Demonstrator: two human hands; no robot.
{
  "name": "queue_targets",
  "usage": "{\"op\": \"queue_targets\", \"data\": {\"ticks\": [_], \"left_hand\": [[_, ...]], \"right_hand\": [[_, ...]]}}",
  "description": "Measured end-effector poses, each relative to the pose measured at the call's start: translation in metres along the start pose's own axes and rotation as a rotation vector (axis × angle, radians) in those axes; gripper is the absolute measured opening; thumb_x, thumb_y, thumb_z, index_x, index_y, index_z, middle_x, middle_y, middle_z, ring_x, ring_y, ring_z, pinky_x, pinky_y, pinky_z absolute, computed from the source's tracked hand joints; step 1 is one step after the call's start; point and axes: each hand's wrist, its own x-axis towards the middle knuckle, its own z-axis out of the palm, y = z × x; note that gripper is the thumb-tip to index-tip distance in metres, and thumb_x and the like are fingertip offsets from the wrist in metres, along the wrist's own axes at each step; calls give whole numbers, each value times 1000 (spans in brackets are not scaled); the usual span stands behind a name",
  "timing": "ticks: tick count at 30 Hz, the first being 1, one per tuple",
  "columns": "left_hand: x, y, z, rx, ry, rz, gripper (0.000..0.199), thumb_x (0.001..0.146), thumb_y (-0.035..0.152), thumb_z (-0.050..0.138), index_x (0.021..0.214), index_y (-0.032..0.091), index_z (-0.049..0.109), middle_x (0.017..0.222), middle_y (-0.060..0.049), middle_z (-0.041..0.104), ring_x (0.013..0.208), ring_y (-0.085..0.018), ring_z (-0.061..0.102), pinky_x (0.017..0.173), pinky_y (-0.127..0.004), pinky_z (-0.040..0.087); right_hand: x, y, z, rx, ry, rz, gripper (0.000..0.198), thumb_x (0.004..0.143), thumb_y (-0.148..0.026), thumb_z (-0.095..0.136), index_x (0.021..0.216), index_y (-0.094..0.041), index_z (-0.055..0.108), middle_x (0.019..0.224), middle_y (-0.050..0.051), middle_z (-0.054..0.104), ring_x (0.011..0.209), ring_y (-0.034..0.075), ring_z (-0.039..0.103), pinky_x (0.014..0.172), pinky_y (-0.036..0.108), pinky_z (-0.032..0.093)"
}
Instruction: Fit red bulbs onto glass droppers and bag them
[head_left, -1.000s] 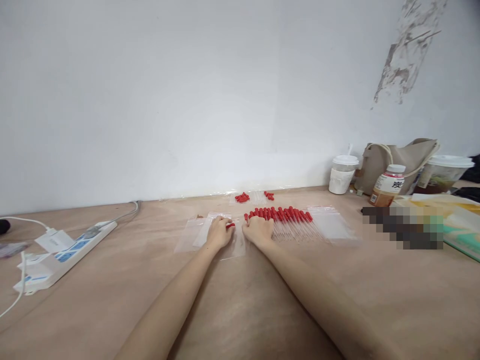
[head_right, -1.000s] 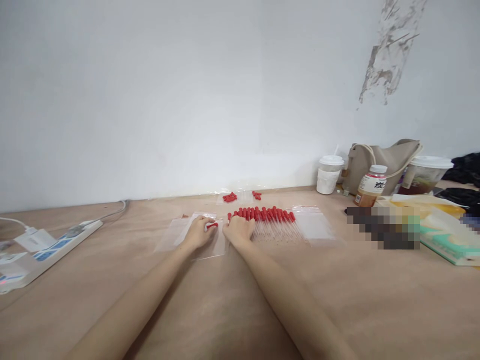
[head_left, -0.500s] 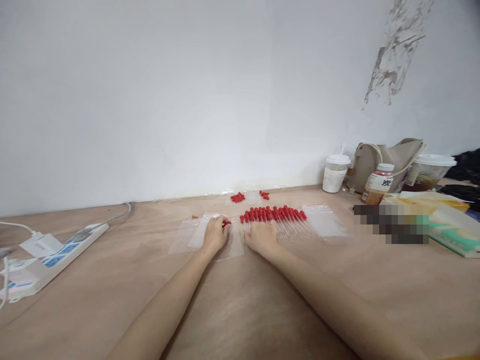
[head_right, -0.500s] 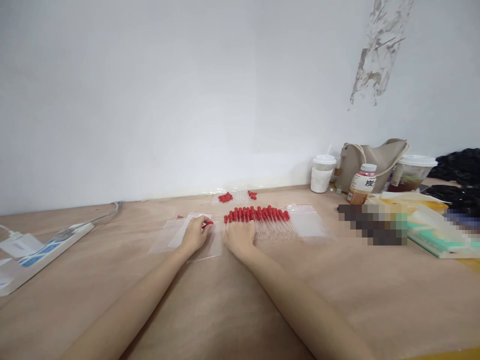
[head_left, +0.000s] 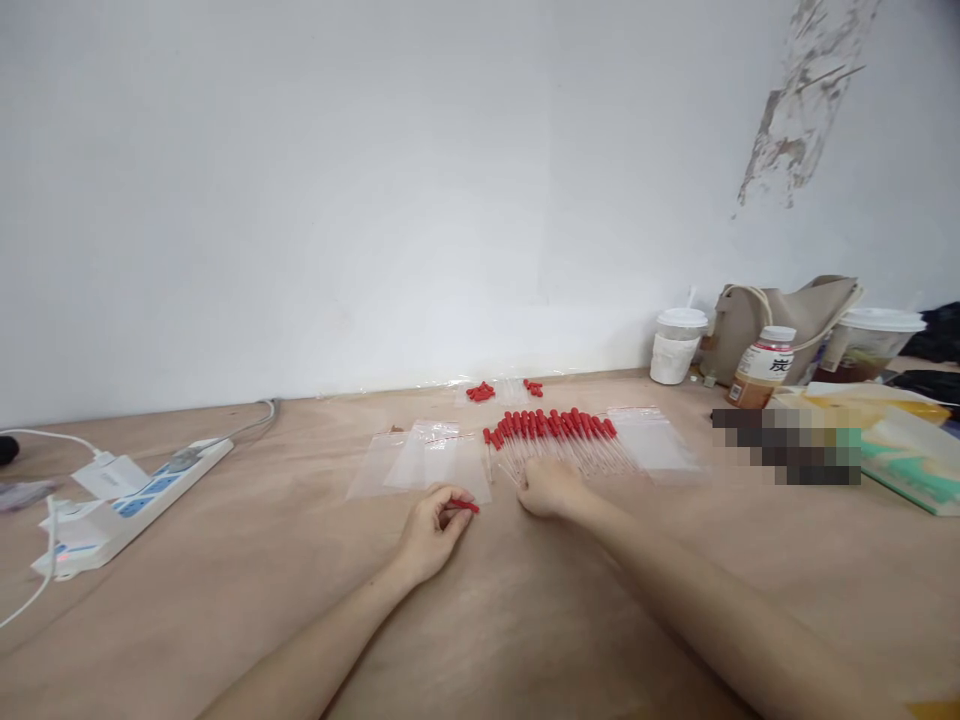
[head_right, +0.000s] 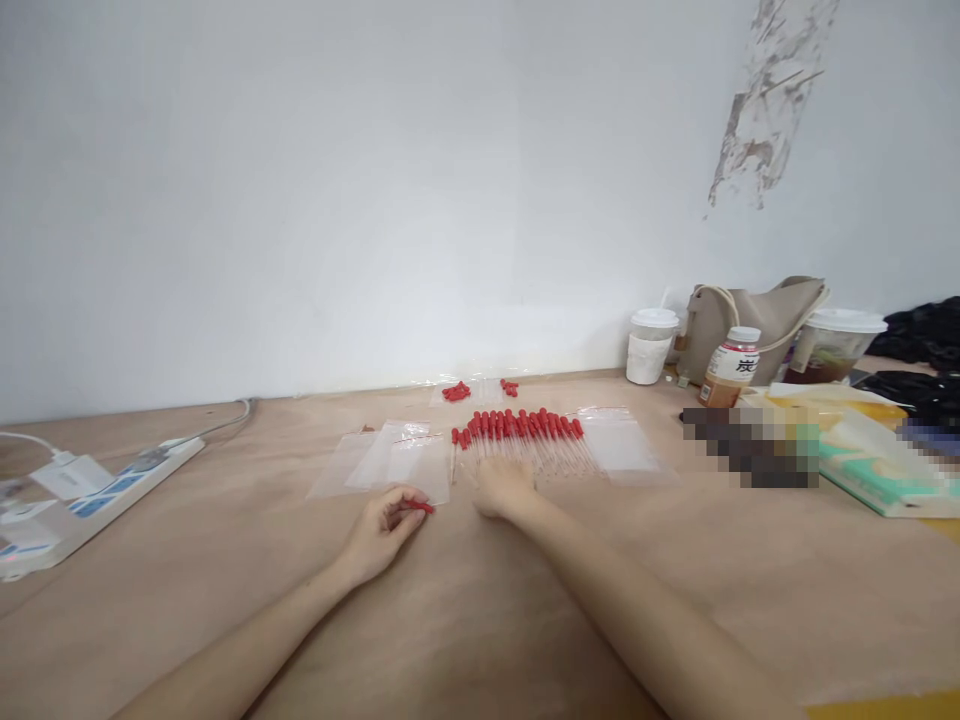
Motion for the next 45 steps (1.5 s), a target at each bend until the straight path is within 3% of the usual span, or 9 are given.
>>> {"op": "queue_targets", "data": {"ticks": [8,15,18,22,25,28,31,39,45], "left_hand": [[-3,6,1,49,23,16,8,79,23,50,78,16,54,79,-3,60,74,-15,57,68,-28,45],[-6,3,3,34,-16,-45,8,76,23,55,72,16,51,73,-1,59,66,-14,57,61,-25,45],[-7,0,4,31,10,-39,6,77,22,53,80,17,50,74,0,57,68,-13,56,62,-24,45],[-8,2,1,79,44,15,24,80,21,50,103,21,48,86,-2,56,79,-15,56,70,-27,46],[-7,7,-2,222,18,60,19,83,24,44,97,20,56,89,-5,56,81,-16,55,69,-28,45],[-6,13,-3,299,9,71,20,84,28,44,91,19,60,86,-4,56,76,-16,54,66,-28,44],[-5,16,-2,313,0,72,22,84,32,45,88,18,61,81,-4,57,70,-15,54,62,-26,43],[-6,17,0,331,-20,121,21,84,30,46,88,20,63,83,-4,62,77,-17,56,69,-28,43],[-5,16,-1,318,-51,151,18,83,28,48,89,21,64,85,-3,64,81,-17,56,75,-29,43]], "right_hand": [[-1,1,11,-32,71,8,34,81,-38,38,86,-14,63,89,16,64,87,28,58,74,38,38],[9,2,10,-31,67,-57,34,84,-33,35,91,-13,61,93,15,64,85,25,58,68,33,40],[11,-1,11,-35,73,-80,32,84,-30,35,91,-10,59,92,16,63,85,26,58,68,33,39],[-5,5,8,-30,71,-144,25,83,-25,37,90,-11,57,88,14,63,82,23,57,67,30,38],[-22,19,5,-14,91,-220,18,81,-23,41,86,-13,55,89,12,61,82,21,54,68,29,36],[-31,35,8,107,126,-302,12,78,-25,48,81,-15,54,88,8,58,81,17,51,70,27,36],[-30,42,15,281,139,-284,19,73,-33,56,81,-16,53,85,5,56,79,15,49,67,25,35],[-35,32,29,413,232,-267,15,80,-30,48,74,-17,52,75,1,57,72,13,49,71,29,31],[-40,24,29,516,182,-292,17,83,-31,43,77,-17,50,67,-2,56,60,10,47,66,26,32]]}}
